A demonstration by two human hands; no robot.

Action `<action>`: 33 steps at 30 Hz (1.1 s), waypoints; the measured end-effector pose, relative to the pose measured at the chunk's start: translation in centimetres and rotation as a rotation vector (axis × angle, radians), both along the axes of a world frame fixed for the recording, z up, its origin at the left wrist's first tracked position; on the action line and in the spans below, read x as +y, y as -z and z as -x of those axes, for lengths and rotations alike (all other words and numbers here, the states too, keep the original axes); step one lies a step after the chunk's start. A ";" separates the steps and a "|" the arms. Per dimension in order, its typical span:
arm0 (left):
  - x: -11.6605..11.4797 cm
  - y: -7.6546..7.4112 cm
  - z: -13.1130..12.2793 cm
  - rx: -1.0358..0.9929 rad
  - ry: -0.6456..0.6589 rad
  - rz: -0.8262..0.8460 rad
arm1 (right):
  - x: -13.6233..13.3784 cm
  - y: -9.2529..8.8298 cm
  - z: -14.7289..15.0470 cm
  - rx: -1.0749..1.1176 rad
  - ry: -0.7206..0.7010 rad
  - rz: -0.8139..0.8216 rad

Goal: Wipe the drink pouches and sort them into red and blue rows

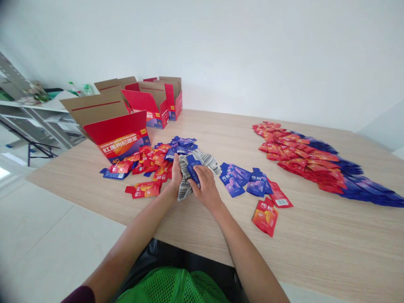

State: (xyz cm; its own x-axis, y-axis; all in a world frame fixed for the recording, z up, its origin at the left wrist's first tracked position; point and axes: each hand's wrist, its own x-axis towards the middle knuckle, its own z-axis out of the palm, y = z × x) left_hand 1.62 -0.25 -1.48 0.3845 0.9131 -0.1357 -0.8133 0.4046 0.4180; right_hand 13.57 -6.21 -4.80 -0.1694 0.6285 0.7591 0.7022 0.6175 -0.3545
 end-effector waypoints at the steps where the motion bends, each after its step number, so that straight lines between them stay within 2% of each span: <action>1: 0.0 0.0 -0.1 0.004 -0.004 0.005 | -0.1 0.0 0.1 0.022 -0.014 0.012; 9: -0.6 0.0 -1.1 0.003 0.008 0.094 | -0.4 0.1 0.5 0.231 -0.004 0.127; 15: -1.7 1.3 -2.7 0.003 0.093 0.097 | -0.2 0.0 0.5 0.391 0.088 0.113; 20: -2.4 1.5 -2.9 0.085 0.072 0.046 | -0.2 -0.9 0.2 0.298 0.084 0.087; 25: -1.5 0.7 -2.0 0.106 -0.121 0.028 | -0.1 -1.1 0.1 0.135 0.001 0.065; 27: -1.0 0.4 -1.7 0.091 -0.158 0.061 | 0.0 -1.0 0.1 0.065 -0.019 0.065; 33: -0.3 -0.3 -0.6 0.118 -0.083 0.163 | 0.4 -0.6 0.5 -0.024 -0.057 0.090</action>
State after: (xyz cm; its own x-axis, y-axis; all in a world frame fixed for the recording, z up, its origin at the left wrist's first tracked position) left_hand 2.24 -0.51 -1.15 0.2820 0.9031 -0.3239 -0.7956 0.4088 0.4471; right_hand 13.09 -5.79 -4.18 -0.2243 0.6829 0.6953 0.6754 0.6232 -0.3942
